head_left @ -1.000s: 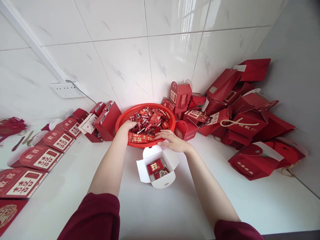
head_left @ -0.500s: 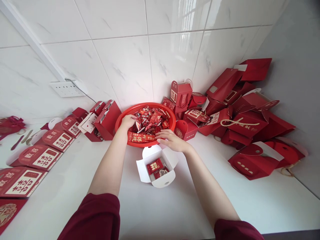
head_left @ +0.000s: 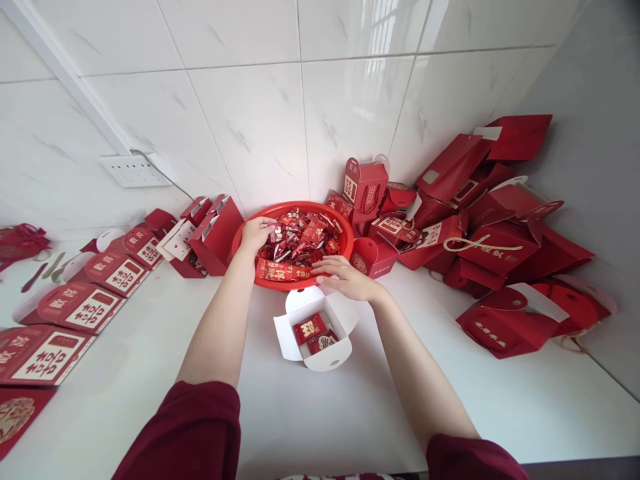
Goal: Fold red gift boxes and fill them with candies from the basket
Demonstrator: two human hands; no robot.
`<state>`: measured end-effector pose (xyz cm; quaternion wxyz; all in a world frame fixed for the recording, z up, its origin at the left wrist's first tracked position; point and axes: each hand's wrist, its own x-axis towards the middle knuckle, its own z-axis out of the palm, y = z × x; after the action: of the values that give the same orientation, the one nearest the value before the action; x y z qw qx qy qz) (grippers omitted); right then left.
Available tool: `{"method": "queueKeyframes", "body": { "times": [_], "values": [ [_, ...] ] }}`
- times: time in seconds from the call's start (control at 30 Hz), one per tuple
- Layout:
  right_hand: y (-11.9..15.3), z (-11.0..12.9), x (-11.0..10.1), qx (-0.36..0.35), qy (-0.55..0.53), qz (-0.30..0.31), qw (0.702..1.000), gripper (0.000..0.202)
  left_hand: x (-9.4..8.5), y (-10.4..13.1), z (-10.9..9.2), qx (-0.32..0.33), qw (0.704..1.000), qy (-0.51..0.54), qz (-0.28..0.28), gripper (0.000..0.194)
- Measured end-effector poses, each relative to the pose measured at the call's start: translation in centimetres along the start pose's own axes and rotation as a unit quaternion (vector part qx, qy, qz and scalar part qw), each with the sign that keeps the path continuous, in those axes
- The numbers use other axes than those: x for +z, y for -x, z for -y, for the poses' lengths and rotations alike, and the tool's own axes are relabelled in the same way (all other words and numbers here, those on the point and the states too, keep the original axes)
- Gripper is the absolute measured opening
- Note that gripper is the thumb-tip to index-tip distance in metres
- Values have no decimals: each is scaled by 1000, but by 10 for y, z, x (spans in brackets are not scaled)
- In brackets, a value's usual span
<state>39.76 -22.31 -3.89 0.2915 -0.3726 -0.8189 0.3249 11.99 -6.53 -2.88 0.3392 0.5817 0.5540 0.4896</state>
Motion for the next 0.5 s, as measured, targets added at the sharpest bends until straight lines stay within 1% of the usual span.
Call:
{"method": "queueKeyframes", "body": {
  "times": [0.07,0.13,0.23,0.3,0.37,0.43,0.5],
  "values": [
    [0,0,0,2,1,2,1000,36,1,1,-2,6,1000,20,1,24],
    [0,-1,0,3,2,3,1000,36,3,4,-7,14,999,42,19,28],
    [0,-2,-1,0,5,4,1000,36,5,10,-15,15,994,59,87,31],
    [0,-2,-1,-2,8,3,1000,36,5,14,-21,7,988,54,144,33],
    [0,-1,-2,-2,9,3,1000,36,5,18,-24,2,982,43,182,33],
    [1,0,-2,1,8,4,1000,36,6,20,-26,7,980,36,197,33],
    [1,1,-3,5,5,4,1000,35,6,20,-26,17,980,31,194,32]
  ]
}}
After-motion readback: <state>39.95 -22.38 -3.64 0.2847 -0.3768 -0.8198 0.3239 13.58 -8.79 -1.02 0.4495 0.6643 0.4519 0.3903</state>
